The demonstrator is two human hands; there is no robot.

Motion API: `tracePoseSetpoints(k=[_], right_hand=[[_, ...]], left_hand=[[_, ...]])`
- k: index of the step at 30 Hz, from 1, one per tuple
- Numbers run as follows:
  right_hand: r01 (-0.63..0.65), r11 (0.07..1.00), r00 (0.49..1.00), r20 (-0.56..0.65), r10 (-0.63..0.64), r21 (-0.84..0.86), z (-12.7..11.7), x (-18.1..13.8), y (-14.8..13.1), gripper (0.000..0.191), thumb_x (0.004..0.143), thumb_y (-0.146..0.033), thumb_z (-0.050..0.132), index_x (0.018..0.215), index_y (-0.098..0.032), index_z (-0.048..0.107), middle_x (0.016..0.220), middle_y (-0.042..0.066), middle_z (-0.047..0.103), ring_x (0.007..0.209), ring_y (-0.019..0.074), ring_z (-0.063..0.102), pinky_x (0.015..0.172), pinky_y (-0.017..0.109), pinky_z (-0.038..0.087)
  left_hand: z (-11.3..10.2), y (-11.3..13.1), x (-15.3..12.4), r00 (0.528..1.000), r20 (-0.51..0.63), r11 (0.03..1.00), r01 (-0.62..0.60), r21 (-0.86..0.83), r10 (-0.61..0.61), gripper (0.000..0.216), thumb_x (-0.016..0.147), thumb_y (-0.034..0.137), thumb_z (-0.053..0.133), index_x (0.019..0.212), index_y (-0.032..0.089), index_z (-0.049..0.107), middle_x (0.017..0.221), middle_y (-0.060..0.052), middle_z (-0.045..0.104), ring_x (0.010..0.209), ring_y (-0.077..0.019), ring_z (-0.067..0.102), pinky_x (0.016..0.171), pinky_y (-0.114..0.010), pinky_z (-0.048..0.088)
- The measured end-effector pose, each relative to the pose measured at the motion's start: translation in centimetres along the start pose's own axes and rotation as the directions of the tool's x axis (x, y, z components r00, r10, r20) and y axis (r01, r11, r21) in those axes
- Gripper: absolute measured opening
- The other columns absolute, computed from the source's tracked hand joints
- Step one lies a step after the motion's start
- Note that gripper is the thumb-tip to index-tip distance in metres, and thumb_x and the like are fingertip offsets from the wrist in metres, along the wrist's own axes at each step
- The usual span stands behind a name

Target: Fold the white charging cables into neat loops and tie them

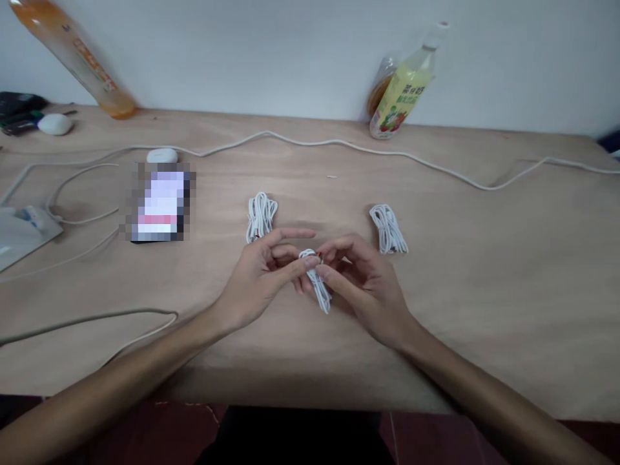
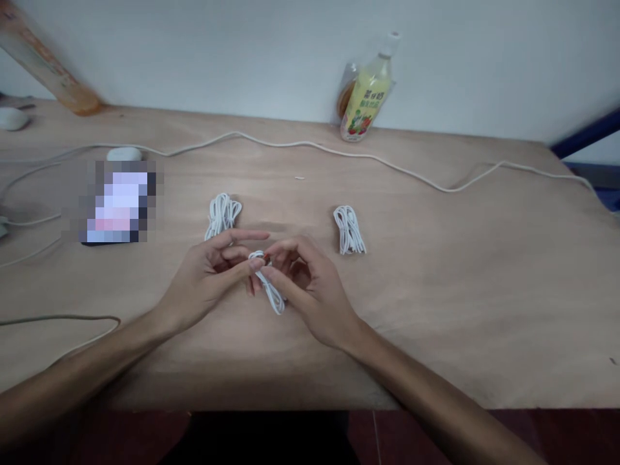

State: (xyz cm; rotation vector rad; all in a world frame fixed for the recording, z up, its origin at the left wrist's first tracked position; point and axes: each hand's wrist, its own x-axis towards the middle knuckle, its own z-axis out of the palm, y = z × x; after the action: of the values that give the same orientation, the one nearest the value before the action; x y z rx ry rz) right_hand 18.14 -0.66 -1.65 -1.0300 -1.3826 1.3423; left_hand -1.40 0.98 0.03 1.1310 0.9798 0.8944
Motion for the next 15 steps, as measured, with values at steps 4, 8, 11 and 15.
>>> tracePoseSetpoints(k=[4,8,11,15], right_hand=[[-0.034,0.997,0.999,0.009,0.033,0.070,0.08,-0.07,0.14,0.014,0.098,-0.035,0.080,0.099,-0.025,0.070,0.086,-0.001,0.064,0.079,0.0176,0.061,0.071,0.032,0.054],[0.013,0.999,0.998,-0.068,-0.015,-0.031,-0.01,-0.20,0.34,0.007,0.101,-0.029,0.073,0.106,-0.025,0.075,0.100,0.003,0.072,0.082,0.0180,0.065,0.071,0.032,0.054],[0.056,0.991,0.993,-0.095,-0.067,-0.122,-0.19,-0.16,0.30,0.010,0.103,-0.027,0.071,0.109,-0.027,0.079,0.106,0.004,0.075,0.086,0.0194,0.067,0.074,0.034,0.055],[0.102,0.977,0.989,-0.089,-0.120,-0.188,-0.42,-0.05,0.02,0.012,0.103,-0.026,0.073,0.109,-0.030,0.083,0.109,0.004,0.080,0.092,0.0223,0.071,0.081,0.039,0.057]], left_hand=[[-0.07,-0.03,0.00,0.999,-0.026,0.997,-0.043,0.066,0.045,0.025,0.096,0.031,0.080,0.116,0.017,0.078,0.073,0.002,0.079,0.062,-0.0145,0.072,0.064,-0.025,0.061],[-0.22,0.16,0.06,0.994,-0.015,0.988,-0.105,0.113,0.108,0.016,0.101,0.028,0.072,0.103,0.019,0.086,0.087,-0.003,0.084,0.074,-0.0154,0.075,0.070,-0.024,0.063],[-0.33,0.21,0.09,0.993,-0.007,0.988,-0.117,0.105,0.119,0.016,0.100,0.027,0.075,0.105,0.020,0.088,0.092,-0.003,0.086,0.083,-0.0165,0.078,0.077,-0.024,0.064],[-0.41,0.10,0.05,0.993,-0.029,0.986,-0.112,0.128,0.116,0.016,0.100,0.027,0.076,0.105,0.022,0.090,0.090,-0.003,0.087,0.083,-0.0175,0.079,0.082,-0.026,0.065]])
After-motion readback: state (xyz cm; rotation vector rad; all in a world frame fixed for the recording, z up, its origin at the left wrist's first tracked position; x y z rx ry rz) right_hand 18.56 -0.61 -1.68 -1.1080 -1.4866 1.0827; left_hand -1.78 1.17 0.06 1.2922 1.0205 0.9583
